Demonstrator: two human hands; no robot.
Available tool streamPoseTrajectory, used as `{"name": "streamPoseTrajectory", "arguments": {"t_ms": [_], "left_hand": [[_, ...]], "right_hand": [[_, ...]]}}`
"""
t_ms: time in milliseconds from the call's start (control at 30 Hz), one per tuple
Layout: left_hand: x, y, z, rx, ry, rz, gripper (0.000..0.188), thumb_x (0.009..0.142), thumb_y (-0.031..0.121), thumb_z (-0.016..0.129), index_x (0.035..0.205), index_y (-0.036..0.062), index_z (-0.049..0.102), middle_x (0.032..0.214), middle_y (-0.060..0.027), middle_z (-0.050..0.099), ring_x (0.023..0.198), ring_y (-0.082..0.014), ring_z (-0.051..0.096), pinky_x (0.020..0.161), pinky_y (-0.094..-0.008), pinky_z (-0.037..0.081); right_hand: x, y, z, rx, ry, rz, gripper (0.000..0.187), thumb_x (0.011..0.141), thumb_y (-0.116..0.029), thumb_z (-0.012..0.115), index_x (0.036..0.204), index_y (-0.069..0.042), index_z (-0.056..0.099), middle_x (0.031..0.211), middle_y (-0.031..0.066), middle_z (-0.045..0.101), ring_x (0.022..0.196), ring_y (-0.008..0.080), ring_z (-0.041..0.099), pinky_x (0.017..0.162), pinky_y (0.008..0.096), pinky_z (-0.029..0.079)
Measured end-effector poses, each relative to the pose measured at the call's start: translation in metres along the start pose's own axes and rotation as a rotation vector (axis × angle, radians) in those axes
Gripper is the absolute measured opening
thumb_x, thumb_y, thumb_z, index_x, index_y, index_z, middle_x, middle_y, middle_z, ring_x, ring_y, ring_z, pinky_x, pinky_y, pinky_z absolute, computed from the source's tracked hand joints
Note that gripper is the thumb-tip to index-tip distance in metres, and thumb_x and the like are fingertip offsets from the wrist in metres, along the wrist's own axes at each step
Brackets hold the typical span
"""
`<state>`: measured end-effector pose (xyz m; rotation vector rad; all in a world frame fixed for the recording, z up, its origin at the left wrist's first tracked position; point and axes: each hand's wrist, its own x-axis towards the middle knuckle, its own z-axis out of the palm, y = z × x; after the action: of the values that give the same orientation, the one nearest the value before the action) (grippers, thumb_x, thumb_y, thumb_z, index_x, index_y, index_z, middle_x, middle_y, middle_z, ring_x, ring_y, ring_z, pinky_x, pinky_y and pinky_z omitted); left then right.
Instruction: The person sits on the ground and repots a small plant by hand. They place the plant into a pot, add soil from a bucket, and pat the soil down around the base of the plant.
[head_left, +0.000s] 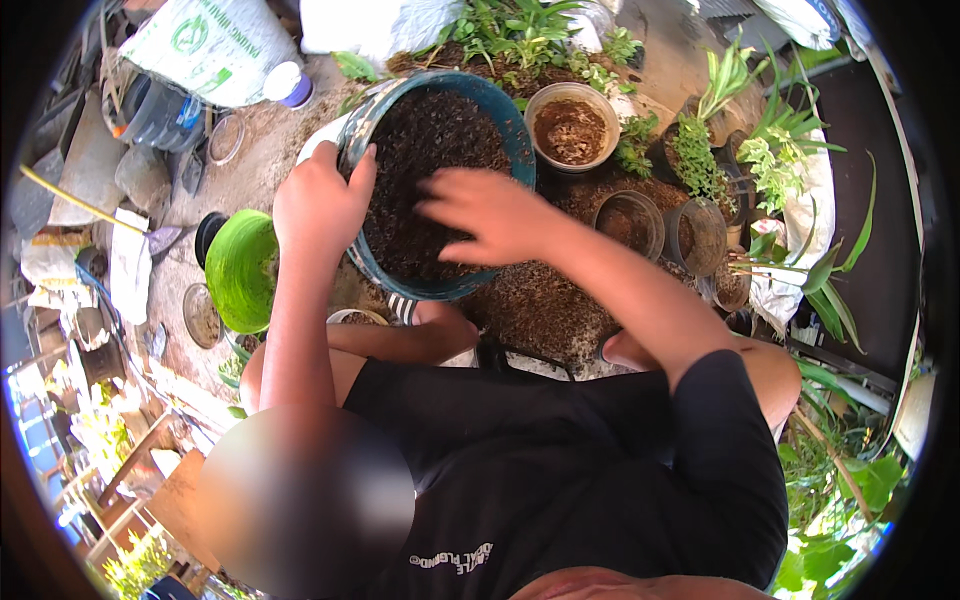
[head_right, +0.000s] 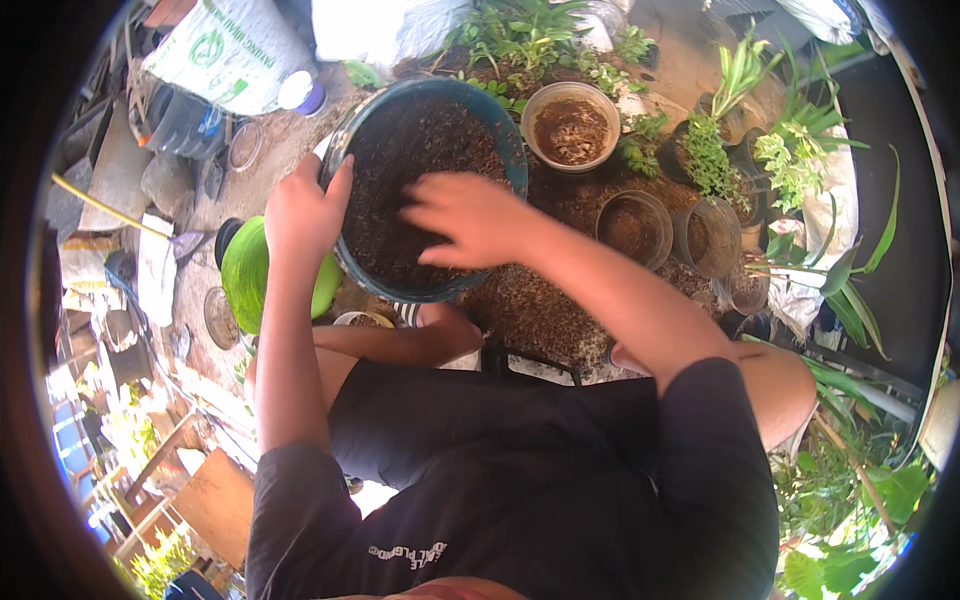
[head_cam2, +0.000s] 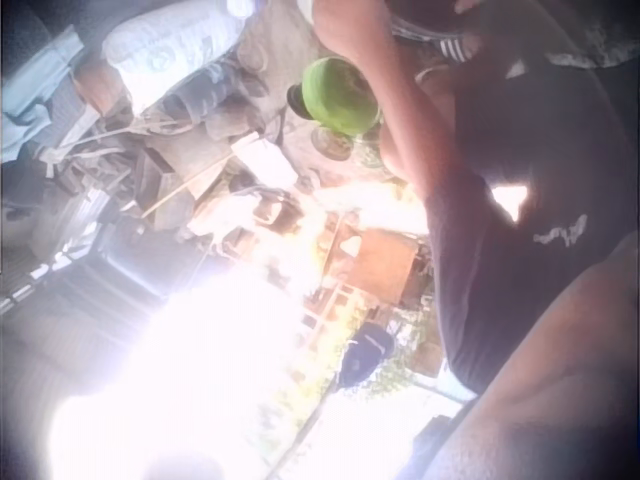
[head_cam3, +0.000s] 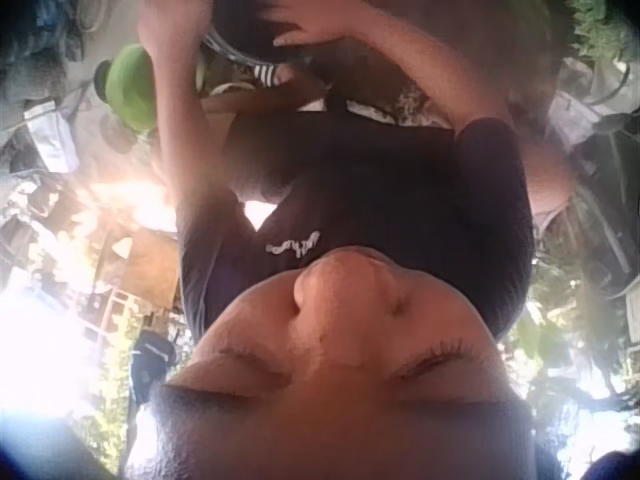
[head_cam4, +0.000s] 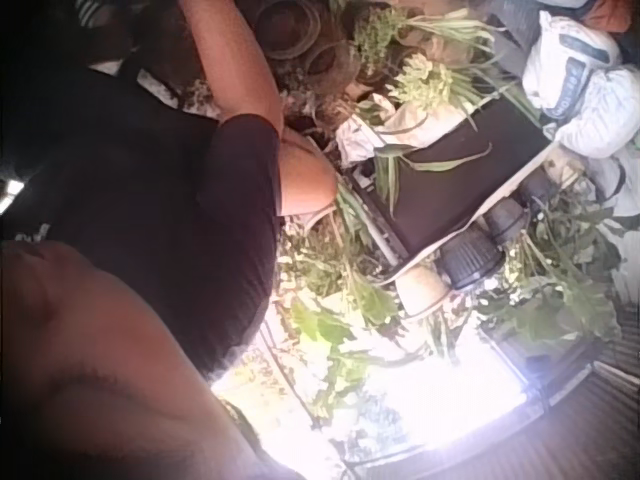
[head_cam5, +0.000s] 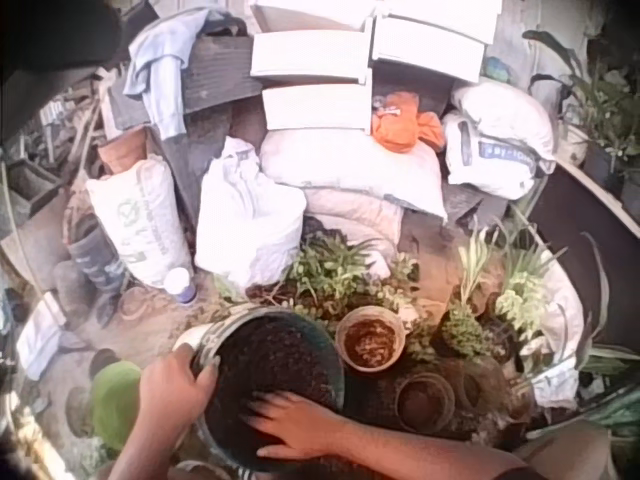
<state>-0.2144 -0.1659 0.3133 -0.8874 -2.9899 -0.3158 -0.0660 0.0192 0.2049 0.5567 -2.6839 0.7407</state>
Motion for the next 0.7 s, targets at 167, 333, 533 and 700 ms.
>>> {"name": "streamPoseTrajectory", "arguments": {"t_ms": [167, 333, 533, 700], "left_hand": [[0.001, 0.0, -0.001, -0.033, -0.013, 0.027, 0.053, 0.094, 0.052, 0.06, 0.092, -0.001, 0.065, 0.082, -0.027, 0.07, 0.083, -0.0475, 0.069, 0.077, -0.0556, 0.054], [-0.004, -0.001, 0.006, -0.041, -0.02, 0.056, 0.051, 0.093, 0.05, 0.061, 0.09, -0.0006, 0.066, 0.08, -0.0274, 0.07, 0.08, -0.0478, 0.069, 0.075, -0.0548, 0.055], [-0.003, -0.001, 0.005, -0.011, -0.022, 0.033, 0.052, 0.094, 0.051, 0.061, 0.092, -0.0011, 0.066, 0.082, -0.0275, 0.07, 0.081, -0.0469, 0.07, 0.076, -0.0547, 0.055], [0.004, 0.003, 0.007, -0.04, -0.005, 0.047, 0.053, 0.094, 0.053, 0.06, 0.093, 0.0003, 0.066, 0.08, -0.0273, 0.068, 0.082, -0.0482, 0.068, 0.076, -0.0551, 0.052]], "right_hand": [[-0.03, -0.021, 0.063, 0.0, -0.122, -0.037, 0.053, 0.093, -0.051, 0.064, 0.126, -0.01, 0.067, 0.144, 0.0125, 0.056, 0.139, 0.036, 0.047, 0.112, 0.0552, 0.041], [-0.082, -0.022, 0.03, -0.001, -0.262, 0.062, 0.046, 0.094, -0.05, 0.063, 0.118, -0.011, 0.072, 0.134, 0.0123, 0.062, 0.13, 0.0343, 0.055, 0.103, 0.0501, 0.05], [-0.069, 0.025, -0.043, 0.062, -0.419, 0.3, 0.041, 0.1, -0.042, 0.059, 0.122, -0.01, 0.072, 0.14, 0.0185, 0.06, 0.126, 0.0378, 0.06, 0.104, 0.0477, 0.05], [-0.024, 0.04, 0.004, -0.057, -0.07, 0.353, 0.068, 0.1, -0.051, 0.056, 0.15, -0.006, 0.048, 0.157, 0.0281, 0.039, 0.145, 0.0465, 0.038, 0.119, 0.054, 0.034]]}}
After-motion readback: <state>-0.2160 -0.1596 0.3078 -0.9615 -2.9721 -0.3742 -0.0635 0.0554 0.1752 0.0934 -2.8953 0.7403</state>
